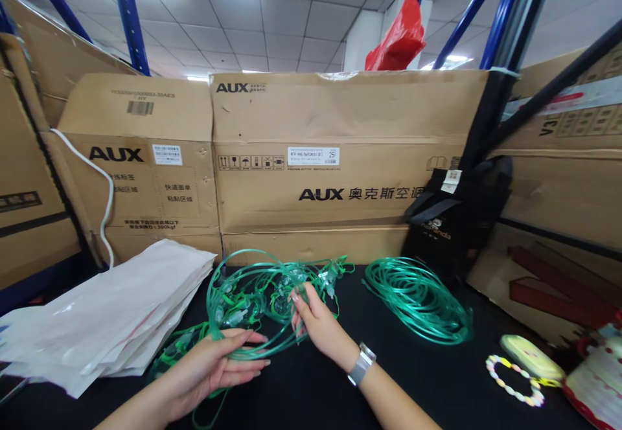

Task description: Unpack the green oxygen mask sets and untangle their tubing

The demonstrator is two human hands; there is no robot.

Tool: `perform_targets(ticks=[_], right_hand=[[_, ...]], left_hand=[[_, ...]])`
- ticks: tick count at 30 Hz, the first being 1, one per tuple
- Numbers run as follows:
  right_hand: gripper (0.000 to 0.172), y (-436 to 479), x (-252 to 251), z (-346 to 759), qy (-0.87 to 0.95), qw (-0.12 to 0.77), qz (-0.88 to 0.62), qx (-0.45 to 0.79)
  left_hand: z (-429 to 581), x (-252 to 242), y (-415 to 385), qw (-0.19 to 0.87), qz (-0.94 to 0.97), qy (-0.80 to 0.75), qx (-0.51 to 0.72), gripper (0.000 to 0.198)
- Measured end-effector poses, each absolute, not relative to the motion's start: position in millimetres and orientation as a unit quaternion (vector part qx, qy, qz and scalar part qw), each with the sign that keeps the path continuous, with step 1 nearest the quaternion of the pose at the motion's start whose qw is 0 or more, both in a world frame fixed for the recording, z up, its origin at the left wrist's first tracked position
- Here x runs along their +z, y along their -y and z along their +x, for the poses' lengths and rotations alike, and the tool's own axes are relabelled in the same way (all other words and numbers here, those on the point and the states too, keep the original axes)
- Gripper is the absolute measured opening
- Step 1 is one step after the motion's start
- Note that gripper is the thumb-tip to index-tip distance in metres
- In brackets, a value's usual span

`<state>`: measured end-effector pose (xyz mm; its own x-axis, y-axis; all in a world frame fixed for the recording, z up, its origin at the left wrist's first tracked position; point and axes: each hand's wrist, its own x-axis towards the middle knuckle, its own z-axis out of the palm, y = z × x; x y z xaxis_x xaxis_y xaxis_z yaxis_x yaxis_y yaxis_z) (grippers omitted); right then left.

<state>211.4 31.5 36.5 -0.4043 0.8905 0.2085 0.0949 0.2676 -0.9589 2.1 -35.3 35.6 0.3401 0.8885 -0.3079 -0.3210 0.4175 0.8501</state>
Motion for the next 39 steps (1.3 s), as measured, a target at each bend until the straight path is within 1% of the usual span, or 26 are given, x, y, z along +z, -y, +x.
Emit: perform_targets(ticks=[6,9,12,15,17,19,24,26,28,29,31,33,36,39], right_hand=[[0.028,-35.7,42.8,214.1,0.677,0.492,-0.361,0.411],[0.031,-41.2,44.4,220.4,0.654,0.536,-0.371,0.384],[0.032,-43.0,50.1,227.1,0.61,0.583,-0.372,0.386],[0.03,-41.8,57.1,230.2,0.564,0.645,-0.342,0.387],[0.029,-40.4,58.7,228.7,0.546,0.659,-0.322,0.406],[0.029,-38.1,56.6,224.4,0.557,0.626,-0.313,0.448],[0.033,-26.3,41.6,206.8,0.658,0.426,-0.271,0.56],[0.04,-20.8,35.6,200.5,0.675,0.366,-0.227,0.599],[0.054,-17.1,30.7,196.1,0.672,0.326,-0.185,0.638],[0.059,-16.0,28.7,194.6,0.666,0.315,-0.171,0.654],[0.059,-15.2,25.7,192.7,0.65,0.313,-0.171,0.671],[0.05,-15.1,24.1,191.5,0.631,0.327,-0.195,0.675],[0.035,-14.7,24.1,189.4,0.586,0.367,-0.223,0.687],[0.029,-14.9,27.1,188.4,0.533,0.419,-0.218,0.702]], left_hand=[[1.3,31.2,30.9,0.737,0.334,-0.352,0.47,0.032],[1.0,33.5,28.5,0.739,0.325,-0.324,0.493,0.036],[0.8,34.7,27.9,0.749,0.32,-0.298,0.498,0.038],[1.0,34.3,28.9,0.751,0.316,-0.293,0.501,0.037],[1.5,34.0,29.7,0.752,0.311,-0.294,0.502,0.038],[2.2,34.2,30.2,0.755,0.305,-0.285,0.505,0.037],[3.5,34.8,29.2,0.744,0.282,-0.289,0.533,0.029],[3.6,34.1,29.0,0.74,0.287,-0.285,0.538,0.024],[3.8,33.3,29.9,0.74,0.302,-0.277,0.533,0.021],[4.1,33.0,30.8,0.739,0.311,-0.277,0.529,0.02],[5.5,32.8,33.2,0.735,0.331,-0.284,0.519,0.017],[8.4,32.1,35.4,0.73,0.353,-0.297,0.505,0.017],[14.5,28.3,36.2,0.71,0.381,-0.347,0.48,0.024],[18.5,24.2,34.2,0.674,0.39,-0.408,0.477,0.031]])
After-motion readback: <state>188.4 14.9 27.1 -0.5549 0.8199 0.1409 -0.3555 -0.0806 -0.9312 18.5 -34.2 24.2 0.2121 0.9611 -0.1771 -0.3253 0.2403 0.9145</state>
